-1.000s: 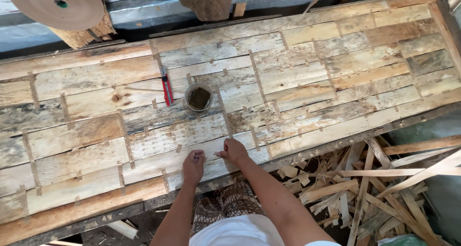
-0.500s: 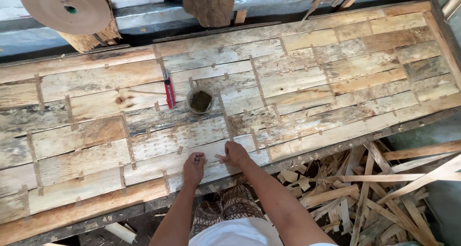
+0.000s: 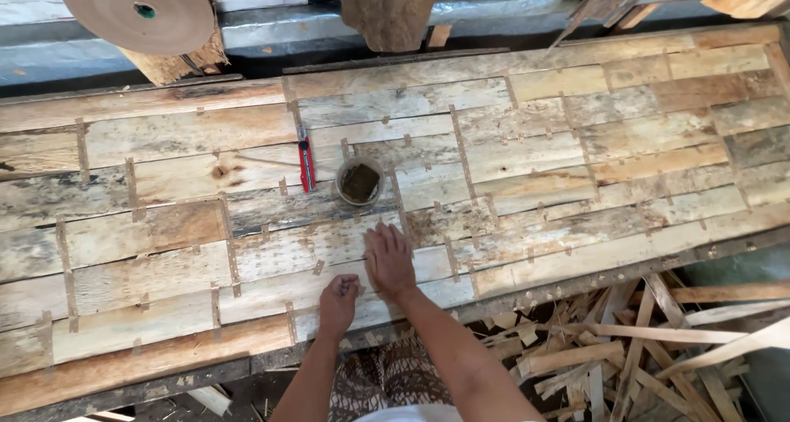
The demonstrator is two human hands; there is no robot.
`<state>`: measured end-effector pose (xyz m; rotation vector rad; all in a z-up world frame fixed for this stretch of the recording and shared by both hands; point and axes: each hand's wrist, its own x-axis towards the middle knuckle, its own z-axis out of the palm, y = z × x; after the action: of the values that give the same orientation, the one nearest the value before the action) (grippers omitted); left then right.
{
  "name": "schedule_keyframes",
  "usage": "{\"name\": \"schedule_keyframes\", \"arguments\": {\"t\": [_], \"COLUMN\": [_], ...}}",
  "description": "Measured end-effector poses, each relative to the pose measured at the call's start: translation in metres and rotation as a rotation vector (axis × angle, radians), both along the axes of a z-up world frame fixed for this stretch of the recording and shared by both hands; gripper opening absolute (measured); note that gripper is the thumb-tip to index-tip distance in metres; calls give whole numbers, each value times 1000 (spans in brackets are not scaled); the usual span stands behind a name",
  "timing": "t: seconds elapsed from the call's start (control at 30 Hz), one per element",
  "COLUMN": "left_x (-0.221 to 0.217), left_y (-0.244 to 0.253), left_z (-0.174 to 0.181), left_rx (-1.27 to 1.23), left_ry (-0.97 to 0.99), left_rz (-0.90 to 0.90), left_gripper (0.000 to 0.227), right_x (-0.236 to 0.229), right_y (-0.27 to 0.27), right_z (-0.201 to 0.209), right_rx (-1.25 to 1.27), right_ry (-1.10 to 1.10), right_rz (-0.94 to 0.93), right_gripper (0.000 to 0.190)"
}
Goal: Manually fitting and aligning small wood pieces to create a larger mosaic-style wood surface.
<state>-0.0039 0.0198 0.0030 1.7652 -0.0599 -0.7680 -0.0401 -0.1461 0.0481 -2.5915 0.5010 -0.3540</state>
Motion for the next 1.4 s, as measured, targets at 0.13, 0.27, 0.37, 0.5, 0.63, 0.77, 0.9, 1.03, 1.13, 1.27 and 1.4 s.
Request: {"name": "schedule_keyframes", "arguments": {"t": [0.13, 0.27, 0.37, 0.5, 0.63, 0.77, 0.9, 1.03, 1.13, 1.27, 1.4], "left_x": [2, 4, 12, 25, 37, 37, 33, 31, 32, 32, 32], "left_y": [2, 3, 2, -8, -16, -19, -19, -19, -17, -17, -16], "left_z": [6, 24, 30, 32, 25, 19, 15, 8, 7, 7, 7], "left_rx": [73, -40, 88, 338, 342, 344, 389, 394, 369, 360, 377], "left_ry": [36, -20, -254, -577, -762, -817, -818, -834, -833, -816, -802], "left_rz": [8, 75, 16, -59, -95, -128, -139, -114, -115, -112, -140], "left_gripper": [19, 12, 10, 11, 12, 14, 14, 14, 15, 17, 17], "right_x": [9, 11, 12, 16, 17, 16, 15, 14, 18, 19, 15], "right_y": [9, 8, 7, 5, 4, 4, 4, 3, 10, 17, 18], "right_z": [0, 1, 3, -1, -4, 0, 2, 10, 21, 8, -10], "right_rx": [-5, -51, -54, -49, -52, -48, -53, -28, 112, 33, -28], "right_ry": [44, 62, 74, 126, 127, 116, 88, 62, 58, 69, 89], "right_rz": [10, -5, -10, 10, 9, 1, -9, -21, -27, -26, 29], "right_gripper": [58, 58, 58, 58, 58, 56, 56, 57, 61, 69, 67]}}
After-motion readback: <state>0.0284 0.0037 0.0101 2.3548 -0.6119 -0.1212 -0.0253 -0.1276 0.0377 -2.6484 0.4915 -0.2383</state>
